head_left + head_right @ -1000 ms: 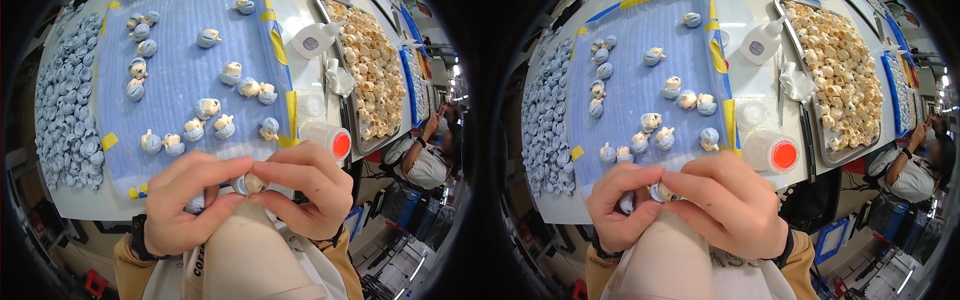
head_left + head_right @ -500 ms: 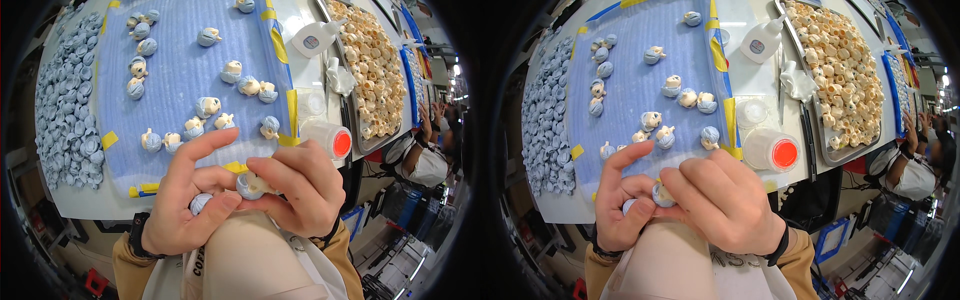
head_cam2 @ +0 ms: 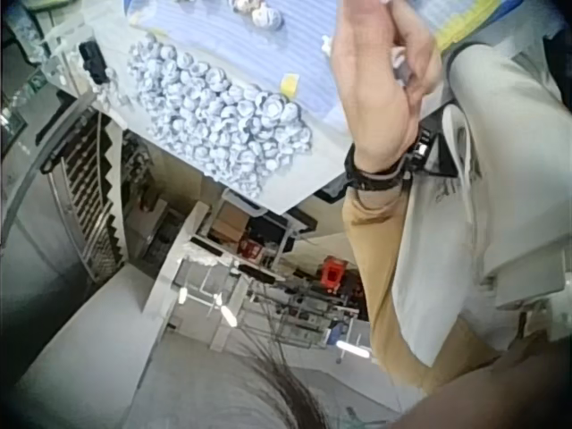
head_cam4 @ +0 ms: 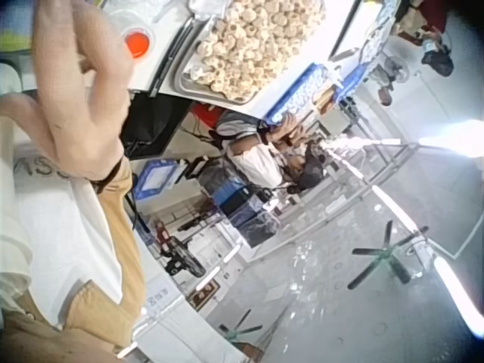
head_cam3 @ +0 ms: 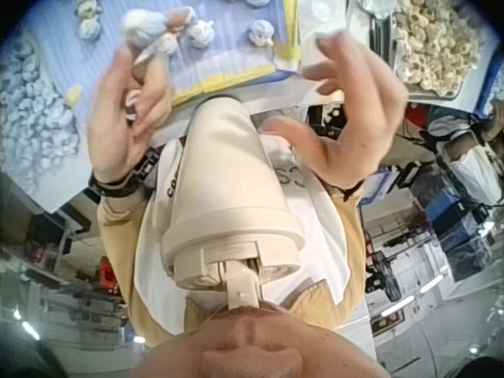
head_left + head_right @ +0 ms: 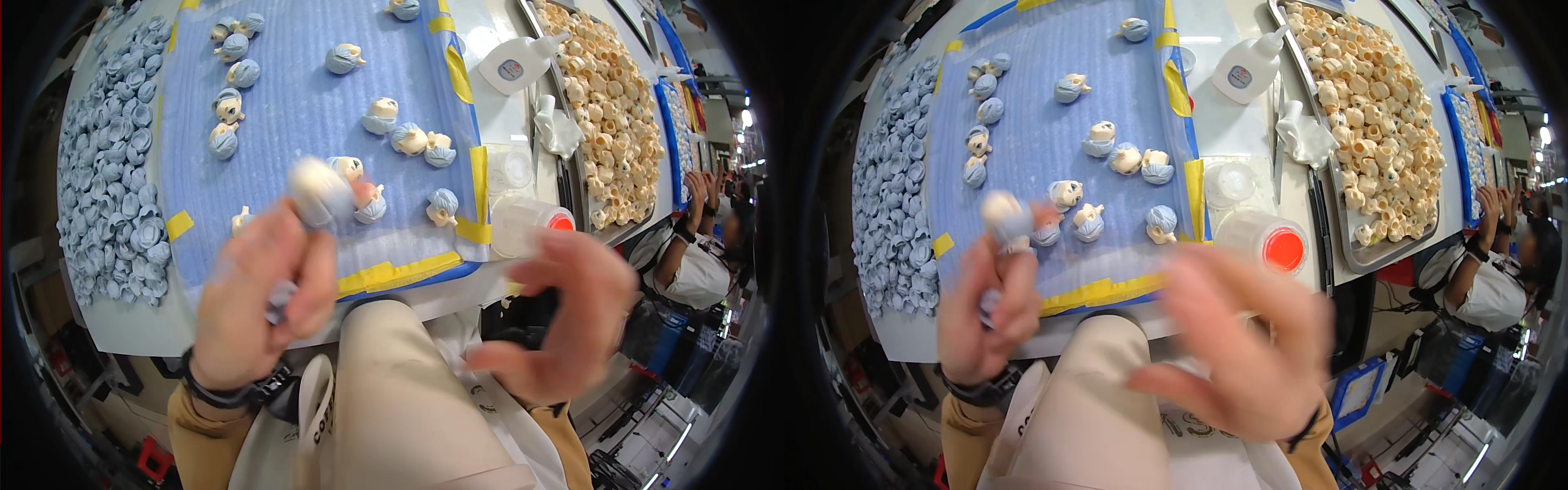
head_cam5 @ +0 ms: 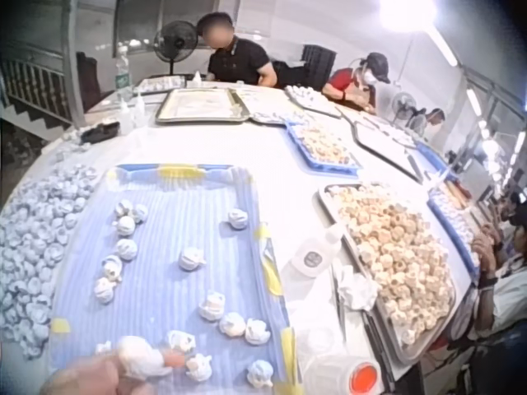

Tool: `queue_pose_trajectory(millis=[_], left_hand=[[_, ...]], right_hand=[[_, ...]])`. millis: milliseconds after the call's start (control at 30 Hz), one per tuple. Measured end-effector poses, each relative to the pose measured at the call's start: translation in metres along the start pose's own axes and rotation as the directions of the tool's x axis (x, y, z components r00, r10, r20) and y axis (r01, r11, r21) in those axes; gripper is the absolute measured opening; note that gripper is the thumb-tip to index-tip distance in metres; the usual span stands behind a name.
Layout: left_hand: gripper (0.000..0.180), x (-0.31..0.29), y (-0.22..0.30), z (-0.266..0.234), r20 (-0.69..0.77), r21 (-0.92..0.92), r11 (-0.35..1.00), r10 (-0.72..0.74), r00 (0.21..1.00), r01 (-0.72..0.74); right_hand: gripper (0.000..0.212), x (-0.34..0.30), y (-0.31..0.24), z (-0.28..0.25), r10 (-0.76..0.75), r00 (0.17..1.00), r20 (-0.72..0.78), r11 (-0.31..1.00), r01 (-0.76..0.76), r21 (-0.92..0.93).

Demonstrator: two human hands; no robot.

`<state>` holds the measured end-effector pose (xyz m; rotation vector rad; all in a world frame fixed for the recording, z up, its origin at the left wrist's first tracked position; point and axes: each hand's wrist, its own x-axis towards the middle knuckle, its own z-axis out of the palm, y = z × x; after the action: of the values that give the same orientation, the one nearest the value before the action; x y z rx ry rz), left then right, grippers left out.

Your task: The person assembles small doll figures by attaching light blue hair pieces to beige head bodies. They repeatedly pick up a hair piece and a head, apply glue from a bottle to the head, and press the hair piece onto it. The completed figures are placed on a blue tray on the table.

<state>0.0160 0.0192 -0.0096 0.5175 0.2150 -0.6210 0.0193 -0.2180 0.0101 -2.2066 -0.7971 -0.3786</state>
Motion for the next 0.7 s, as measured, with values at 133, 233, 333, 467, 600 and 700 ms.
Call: queue_pose_trajectory(millis=[133,233,333,467,600,700], left_hand=[[0.08,0.009,0.004,0.02,-0.197,0.413,0.903,0.218,0.956,-0.121],[0.072,0.005,-0.013,0.018,-0.109,0.49,0.83,0.362,0.926,-0.266],[0.055,0.003,-0.017,0.017,-0.1,0.592,0.773,0.352,0.931,-0.229],[0.038,-0.009,-0.012,0.019,-0.093,0.511,0.859,0.063,0.994,-0.006],[0.043,-0.013,-0.013,0.003,0.061,0.707,0.685,0.187,0.981,-0.174],[0.047,-0.012,-0.014,0.005,0.029,0.737,0.647,0.258,0.966,-0.195]], right_hand=[[0.046,-0.013,0.025,-0.045,0.281,0.81,-0.514,0.931,-0.36,-0.06],[0.042,-0.032,0.069,-0.101,0.551,0.759,-0.348,0.656,-0.651,-0.381],[0.045,-0.069,0.108,-0.114,0.515,0.857,0.017,0.625,-0.361,-0.692],[0.031,-0.063,0.115,-0.081,0.621,0.774,-0.121,0.631,-0.586,-0.509],[0.016,-0.064,0.116,-0.084,0.614,0.777,-0.142,0.645,-0.597,-0.478],[0.012,-0.067,0.116,-0.079,0.567,0.796,-0.213,0.669,-0.595,-0.446]])
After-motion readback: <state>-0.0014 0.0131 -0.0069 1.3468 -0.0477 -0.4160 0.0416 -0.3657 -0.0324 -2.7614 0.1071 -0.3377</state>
